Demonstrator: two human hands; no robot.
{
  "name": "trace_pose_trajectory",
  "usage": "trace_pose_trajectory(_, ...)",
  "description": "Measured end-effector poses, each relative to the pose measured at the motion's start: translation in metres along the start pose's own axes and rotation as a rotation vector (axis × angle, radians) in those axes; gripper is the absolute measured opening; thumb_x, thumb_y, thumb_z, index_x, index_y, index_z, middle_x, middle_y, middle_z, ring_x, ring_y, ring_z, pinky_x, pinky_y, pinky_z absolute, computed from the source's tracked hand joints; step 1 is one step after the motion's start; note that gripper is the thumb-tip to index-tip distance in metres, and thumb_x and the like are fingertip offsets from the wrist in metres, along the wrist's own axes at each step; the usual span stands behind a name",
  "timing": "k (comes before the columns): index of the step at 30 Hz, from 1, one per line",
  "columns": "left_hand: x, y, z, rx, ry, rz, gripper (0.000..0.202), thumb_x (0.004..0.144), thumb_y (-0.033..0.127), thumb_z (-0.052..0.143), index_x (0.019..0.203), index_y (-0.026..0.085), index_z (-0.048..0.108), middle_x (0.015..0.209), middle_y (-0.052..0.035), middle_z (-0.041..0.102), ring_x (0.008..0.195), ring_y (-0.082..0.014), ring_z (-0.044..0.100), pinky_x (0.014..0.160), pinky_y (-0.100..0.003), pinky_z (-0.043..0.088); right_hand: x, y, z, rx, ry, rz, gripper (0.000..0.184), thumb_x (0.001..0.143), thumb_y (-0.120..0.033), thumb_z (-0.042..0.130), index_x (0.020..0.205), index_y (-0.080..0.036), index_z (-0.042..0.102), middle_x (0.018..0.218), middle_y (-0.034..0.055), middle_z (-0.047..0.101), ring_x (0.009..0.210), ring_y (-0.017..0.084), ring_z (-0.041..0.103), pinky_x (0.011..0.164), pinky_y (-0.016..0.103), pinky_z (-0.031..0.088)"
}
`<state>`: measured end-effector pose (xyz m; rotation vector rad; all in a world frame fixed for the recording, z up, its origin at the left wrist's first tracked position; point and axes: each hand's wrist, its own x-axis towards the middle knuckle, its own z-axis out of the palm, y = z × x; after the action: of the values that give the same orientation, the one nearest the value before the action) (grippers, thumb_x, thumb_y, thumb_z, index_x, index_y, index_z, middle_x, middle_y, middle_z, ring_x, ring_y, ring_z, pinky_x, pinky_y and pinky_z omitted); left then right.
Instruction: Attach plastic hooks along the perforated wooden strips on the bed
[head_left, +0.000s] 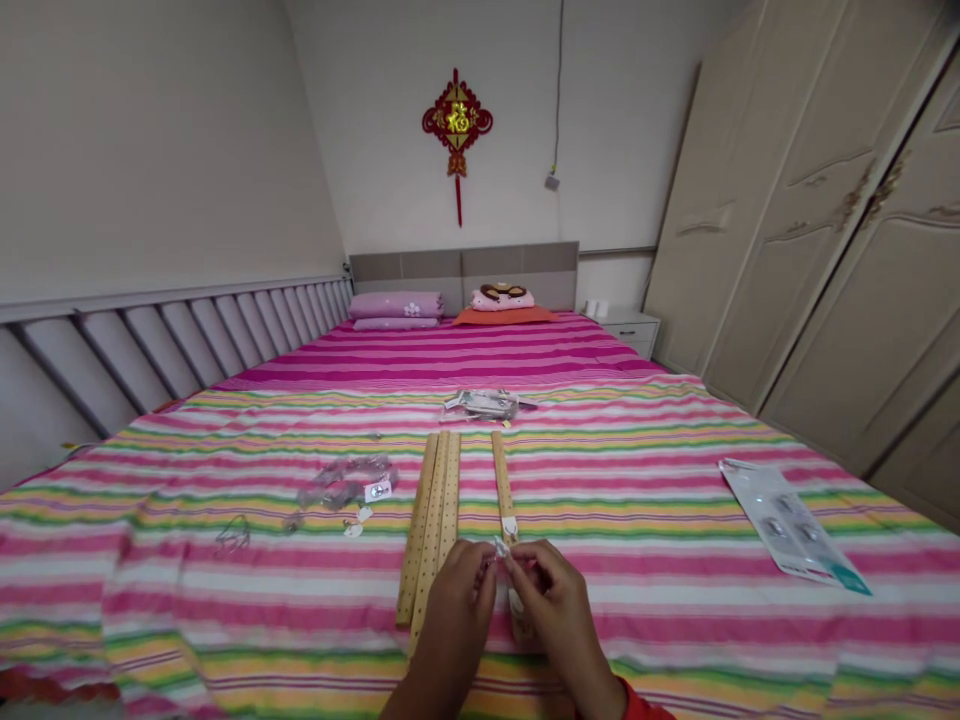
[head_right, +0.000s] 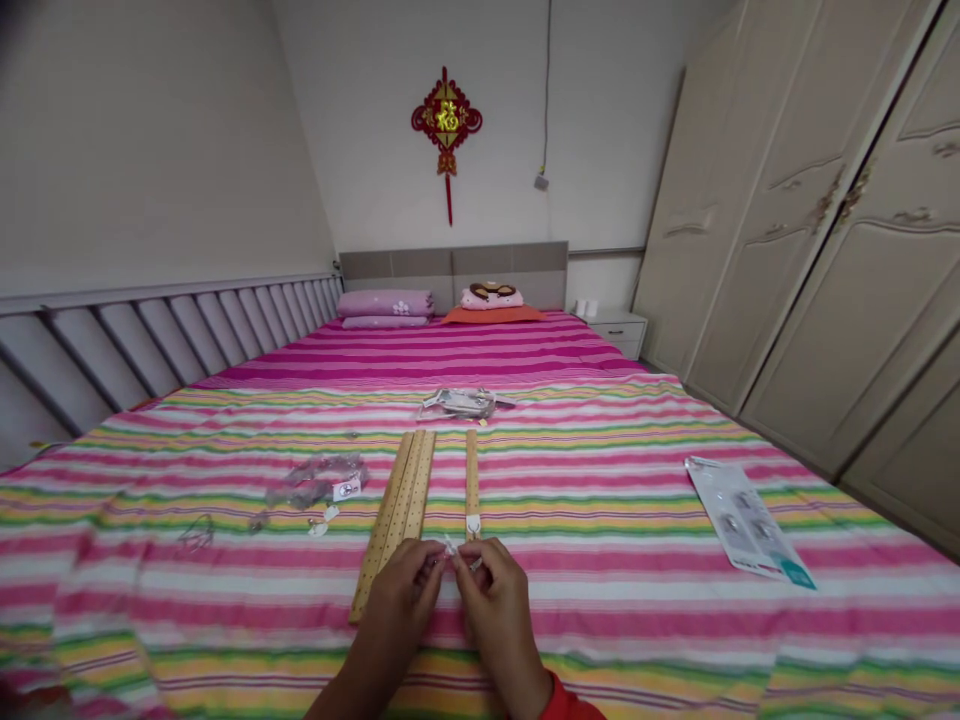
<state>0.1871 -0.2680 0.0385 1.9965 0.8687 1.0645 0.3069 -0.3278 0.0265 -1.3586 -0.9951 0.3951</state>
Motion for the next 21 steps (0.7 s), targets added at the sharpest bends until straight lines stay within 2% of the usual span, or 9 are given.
trace_pose_trajectory(2, 0.0, 0.003, 0.002, 0.028, -0.022, 0.035, 0.015, 0.081, 0.026, 0.054, 0.087, 0.025, 0.067, 0.081, -0.0052, 0.064, 0.076, -0.0186, 0.059, 0.07, -0.028, 0.045, 0.0, 0.002, 0.0, 0.062, 0.006, 0.08, 0.024, 0.073, -0.045, 0.065, 0.072, -0.02, 0.067, 0.06, 0.0005, 0.059, 0.05, 0.014, 0.049, 0.047, 0.025, 0.04)
trace_pose_trajectory(6, 0.002, 0.006, 0.007, 0.034, -0.083, 0.083, 0.016, 0.083, 0.024, 0.051, 0.08, 0.025, 0.067, 0.077, -0.0049, 0.062, 0.076, -0.0188, 0.058, 0.07, -0.028, 0.043, 0.004, 0.009, 0.0, 0.296, -0.001, 0.287, 0.032, 0.065, -0.05, 0.07, 0.068, -0.02, 0.062, 0.048, -0.0048, 0.051, 0.041, 0.011, 0.043, 0.039, 0.023, 0.033)
trace_pose_trajectory(8, 0.003, 0.006, 0.01, 0.004, -0.119, 0.076, 0.015, 0.083, 0.025, 0.052, 0.08, 0.024, 0.067, 0.079, -0.0051, 0.063, 0.076, -0.0187, 0.058, 0.07, -0.028, 0.044, 0.009, 0.012, -0.002, 0.378, -0.013, 0.34, 0.033, 0.062, -0.049, 0.073, 0.065, -0.019, 0.061, 0.046, -0.0058, 0.05, 0.039, 0.009, 0.041, 0.039, 0.022, 0.032)
trace_pose_trajectory(11, 0.009, 0.006, 0.013, -0.092, -0.141, -0.034, 0.014, 0.08, 0.03, 0.057, 0.086, 0.023, 0.068, 0.082, -0.0056, 0.066, 0.075, -0.018, 0.06, 0.068, -0.027, 0.046, 0.02, 0.019, -0.009, 0.444, -0.038, 0.37, 0.03, 0.065, -0.047, 0.071, 0.063, -0.018, 0.062, 0.039, -0.0065, 0.048, 0.036, 0.008, 0.038, 0.039, 0.021, 0.029)
trace_pose_trajectory(13, 0.019, 0.002, 0.015, -0.171, -0.115, -0.139, 0.018, 0.08, 0.033, 0.057, 0.085, 0.02, 0.067, 0.08, -0.0052, 0.067, 0.073, -0.0176, 0.061, 0.066, -0.026, 0.047, 0.028, 0.025, -0.013, 0.471, -0.048, 0.385, 0.03, 0.066, -0.045, 0.071, 0.061, -0.017, 0.063, 0.037, -0.0058, 0.048, 0.035, 0.007, 0.039, 0.039, 0.021, 0.028)
trace_pose_trajectory(16, 0.04, -0.009, 0.02, -0.293, -0.097, -0.245, 0.02, 0.078, 0.035, 0.057, 0.081, 0.017, 0.065, 0.075, -0.0042, 0.067, 0.072, -0.0172, 0.062, 0.067, -0.026, 0.047, 0.042, 0.036, -0.018, 0.483, -0.05, 0.429, 0.03, 0.062, -0.045, 0.072, 0.061, -0.016, 0.064, 0.046, -0.0029, 0.058, 0.034, 0.006, 0.039, 0.037, 0.021, 0.027)
trace_pose_trajectory(21, 0.082, -0.028, 0.036, -0.425, -0.19, -0.402, 0.024, 0.065, 0.034, 0.068, 0.076, 0.013, 0.065, 0.069, -0.0031, 0.067, 0.067, -0.0154, 0.062, 0.064, -0.026, 0.048, 0.07, 0.05, -0.019, 0.43, -0.098, 0.484, 0.028, 0.059, -0.041, 0.073, 0.059, -0.015, 0.064, 0.053, 0.0006, 0.065, 0.032, 0.005, 0.041, 0.036, 0.02, 0.029)
